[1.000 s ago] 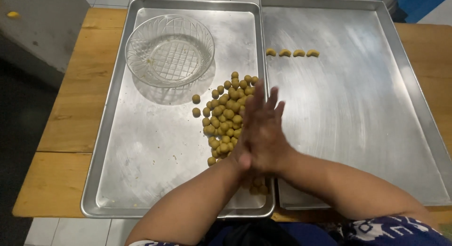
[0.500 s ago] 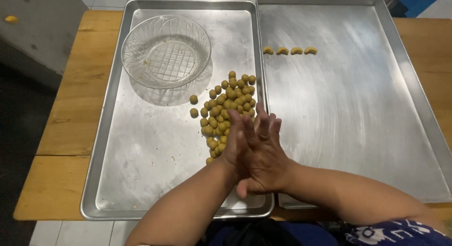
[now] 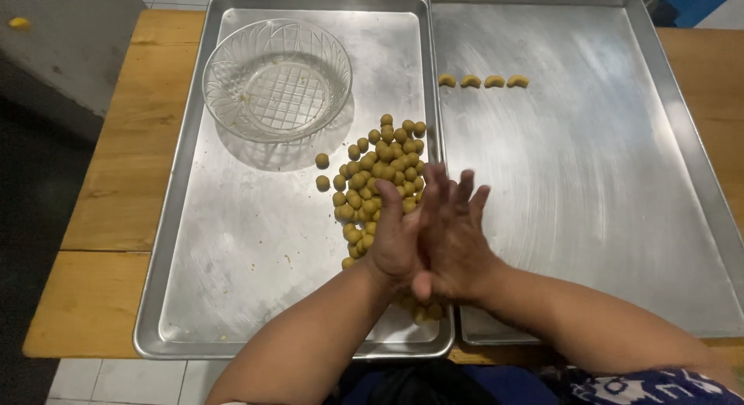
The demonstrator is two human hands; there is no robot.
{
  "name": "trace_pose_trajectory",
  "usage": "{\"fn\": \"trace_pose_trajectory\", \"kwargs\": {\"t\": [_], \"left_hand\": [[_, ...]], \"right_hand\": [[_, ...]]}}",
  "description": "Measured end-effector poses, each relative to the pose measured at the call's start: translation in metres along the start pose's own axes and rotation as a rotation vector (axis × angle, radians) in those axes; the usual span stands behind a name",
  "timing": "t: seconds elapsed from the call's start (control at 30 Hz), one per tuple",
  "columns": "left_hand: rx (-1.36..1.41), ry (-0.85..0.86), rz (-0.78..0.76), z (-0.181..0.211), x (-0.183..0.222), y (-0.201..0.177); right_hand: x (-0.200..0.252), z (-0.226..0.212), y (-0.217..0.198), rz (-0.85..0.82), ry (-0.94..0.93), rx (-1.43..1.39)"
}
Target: Shaping small pre-portioned dough balls into crescent shapes by rolling them between palms and placing them on a baking sheet.
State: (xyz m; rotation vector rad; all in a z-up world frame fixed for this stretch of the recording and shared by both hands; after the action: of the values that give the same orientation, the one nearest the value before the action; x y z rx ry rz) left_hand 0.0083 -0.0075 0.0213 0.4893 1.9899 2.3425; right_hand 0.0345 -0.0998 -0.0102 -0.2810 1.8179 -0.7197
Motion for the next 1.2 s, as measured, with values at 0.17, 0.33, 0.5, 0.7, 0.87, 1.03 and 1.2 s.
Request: {"fn": "trace_pose_trajectory", "kwargs": {"t": [0.17,0.33,0.5,0.7,0.87,1.03,1.2], "left_hand": [[-0.140,0.039,-0.197,-0.007,0.005,0.004],[-0.276,0.164,-0.168,0.008,0.002,0.008],[-0.415,0.496,-0.326,-0.006,0.002,0.019],[-0.349,0.538,-0.434,-0.012,-0.015,-0.006],[-0.404,0.574,-0.392,-0.009,-0.005,0.018],[-0.503,0.486,-0.306,-0.007,0.010,0.029],[-0.567,0.488,-0.280,-0.014,0.001,0.017]], "right_hand": [[-0.028,0.039,-0.017,0.002,0.375,-0.025],[-0.012,-0.018,-0.003,0.036,0.106,-0.075],[-0.021,-0.005,-0.010,0.021,0.215,-0.086],[-0.035,0.031,-0.019,0.040,0.506,-0.088],[-0.035,0.031,-0.017,0.059,0.553,-0.146],[-0.031,0.006,-0.011,0.100,0.470,-0.101],[-0.012,-0.010,0.003,0.181,0.091,-0.252]]}}
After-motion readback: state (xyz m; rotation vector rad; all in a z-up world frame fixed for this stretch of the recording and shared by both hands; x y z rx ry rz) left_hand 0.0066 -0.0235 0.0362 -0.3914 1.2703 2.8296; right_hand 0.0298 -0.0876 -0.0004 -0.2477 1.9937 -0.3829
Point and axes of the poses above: each hand's wrist, its own x-axis away from the middle knuckle, its own y-axis out of the palm, z = x × y, the point moved 2 cm from there along -x, towards the middle knuckle, and after that the axes turned 15 degrees about z, right-handed, at the moved point
